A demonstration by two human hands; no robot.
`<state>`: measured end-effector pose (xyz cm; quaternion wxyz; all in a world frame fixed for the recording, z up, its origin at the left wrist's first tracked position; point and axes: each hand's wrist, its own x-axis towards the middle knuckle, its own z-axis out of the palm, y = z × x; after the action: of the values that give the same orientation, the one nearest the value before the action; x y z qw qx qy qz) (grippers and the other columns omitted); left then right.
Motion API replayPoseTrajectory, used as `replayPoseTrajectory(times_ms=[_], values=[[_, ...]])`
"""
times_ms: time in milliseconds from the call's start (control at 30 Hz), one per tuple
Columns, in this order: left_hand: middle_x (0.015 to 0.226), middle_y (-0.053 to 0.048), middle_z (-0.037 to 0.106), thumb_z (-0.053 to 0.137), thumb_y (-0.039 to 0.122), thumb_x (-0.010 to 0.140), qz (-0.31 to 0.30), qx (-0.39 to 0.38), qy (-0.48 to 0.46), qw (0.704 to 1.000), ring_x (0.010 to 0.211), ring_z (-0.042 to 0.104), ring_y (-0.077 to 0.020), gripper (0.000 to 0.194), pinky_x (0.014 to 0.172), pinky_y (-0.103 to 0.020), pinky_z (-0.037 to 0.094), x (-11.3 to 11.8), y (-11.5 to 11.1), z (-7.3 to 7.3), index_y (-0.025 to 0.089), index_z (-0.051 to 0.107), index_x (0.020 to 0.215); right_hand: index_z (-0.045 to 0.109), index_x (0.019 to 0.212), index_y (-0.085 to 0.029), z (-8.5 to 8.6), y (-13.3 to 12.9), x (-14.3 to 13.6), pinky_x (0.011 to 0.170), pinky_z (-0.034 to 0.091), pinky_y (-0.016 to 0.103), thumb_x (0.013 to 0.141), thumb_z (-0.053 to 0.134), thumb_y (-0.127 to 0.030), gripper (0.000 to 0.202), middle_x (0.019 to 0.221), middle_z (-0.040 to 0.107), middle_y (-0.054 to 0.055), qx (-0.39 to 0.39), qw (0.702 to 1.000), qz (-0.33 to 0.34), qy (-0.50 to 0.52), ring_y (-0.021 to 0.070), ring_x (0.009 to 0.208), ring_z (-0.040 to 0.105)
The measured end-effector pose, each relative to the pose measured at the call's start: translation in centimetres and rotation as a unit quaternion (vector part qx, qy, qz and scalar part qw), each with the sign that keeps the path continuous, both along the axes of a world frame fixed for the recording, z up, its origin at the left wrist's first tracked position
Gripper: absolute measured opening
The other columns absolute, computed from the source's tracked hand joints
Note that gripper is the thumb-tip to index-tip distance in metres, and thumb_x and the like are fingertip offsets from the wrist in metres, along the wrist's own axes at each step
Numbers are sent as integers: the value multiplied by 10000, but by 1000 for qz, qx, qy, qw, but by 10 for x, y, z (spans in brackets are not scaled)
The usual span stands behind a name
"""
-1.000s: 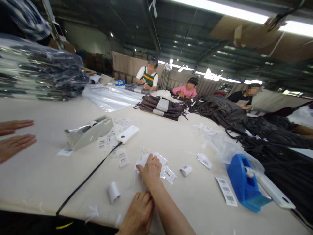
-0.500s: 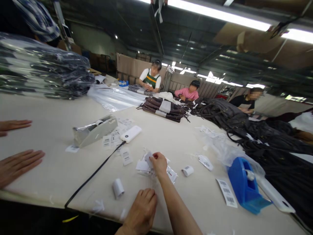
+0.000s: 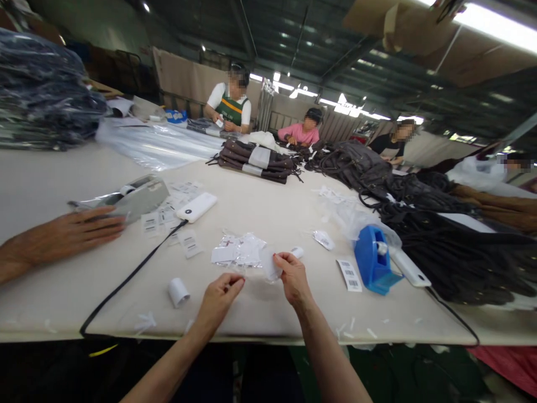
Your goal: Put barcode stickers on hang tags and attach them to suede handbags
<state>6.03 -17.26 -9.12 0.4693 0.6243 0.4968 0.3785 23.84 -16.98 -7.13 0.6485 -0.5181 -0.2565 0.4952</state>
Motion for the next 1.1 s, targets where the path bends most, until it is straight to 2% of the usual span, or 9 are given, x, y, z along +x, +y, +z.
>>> replayPoseTrajectory(times_ms=[100, 200, 367, 433, 567, 667, 900, 967, 1100], values=[[769, -30, 654, 637, 378, 666, 1, -132, -140, 981, 696, 556, -146, 285, 603, -237, 404, 16, 3, 17, 161, 646, 849, 595, 632, -156, 1, -20, -7, 499, 306, 206, 554, 736, -330, 237, 581, 551, -36, 3, 999, 39, 5, 75, 521, 432], [631, -2, 601, 685, 333, 608, -1, -156, -206, 966, 581, 496, -97, 218, 533, -200, 358, 27, 1, 24, 135, 649, 693, 600, 647, -157, 0, -36, -13, 521, 328, 216, 591, 721, -324, 214, 586, 562, -29, 16, 997, 75, -20, 85, 532, 448], [513, 15, 543, 707, 313, 576, 61, -178, -241, 952, 473, 417, -63, 214, 463, -189, 303, 30, -4, 19, 117, 626, 597, 613, 708, -149, -15, -55, -19, 509, 317, 206, 617, 716, -316, 217, 595, 558, -25, 20, 996, 90, -18, 76, 528, 429], [521, 14, 545, 720, 312, 551, 81, -196, -272, 939, 468, 416, -61, 228, 456, -188, 307, 32, -4, 18, 111, 622, 598, 614, 705, -143, -21, -57, -22, 498, 308, 203, 604, 724, -314, 227, 579, 546, -25, 15, 998, 66, -3, 72, 518, 409], [556, 12, 564, 745, 306, 504, 102, -225, -320, 915, 491, 461, -73, 264, 461, -191, 332, 36, -9, 25, 111, 617, 627, 613, 732, -153, -19, -59, -26, 524, 333, 209, 559, 741, -292, 257, 614, 553, -25, 22, 997, -45, 51, 77, 541, 418], [566, 6, 579, 749, 295, 509, 90, -220, -301, 924, 503, 484, -79, 265, 468, -192, 339, 39, -14, 32, 108, 621, 647, 606, 718, -158, -13, -61, -25, 526, 332, 212, 540, 743, -277, 255, 614, 552, -29, 20, 994, -88, 61, 75, 532, 414], [581, 4, 587, 706, 312, 568, 70, -187, -274, 941, 527, 464, -86, 218, 497, -206, 349, 51, -30, 31, 120, 615, 617, 569, 707, -176, -12, -73, -29, 557, 355, 210, 595, 725, -284, 221, 604, 536, -49, 18, 992, -104, 72, 77, 548, 444], [568, 4, 591, 681, 330, 590, 45, -180, -230, 955, 517, 448, -89, 216, 502, -214, 344, 53, -32, 30, 123, 629, 623, 581, 737, -180, -11, -75, -26, 587, 375, 216, 620, 715, -297, 212, 650, 563, -39, 25, 996, -83, 33, 90, 594, 476], [590, 2, 604, 660, 338, 612, -66, -162, -119, 977, 565, 494, -117, 223, 560, -232, 367, 50, -32, 31, 120, 654, 659, 637, 750, -157, -5, -73, -12, 573, 370, 220, 646, 699, -315, 199, 673, 591, -13, 27, 997, 35, -64, 99, 603, 478]])
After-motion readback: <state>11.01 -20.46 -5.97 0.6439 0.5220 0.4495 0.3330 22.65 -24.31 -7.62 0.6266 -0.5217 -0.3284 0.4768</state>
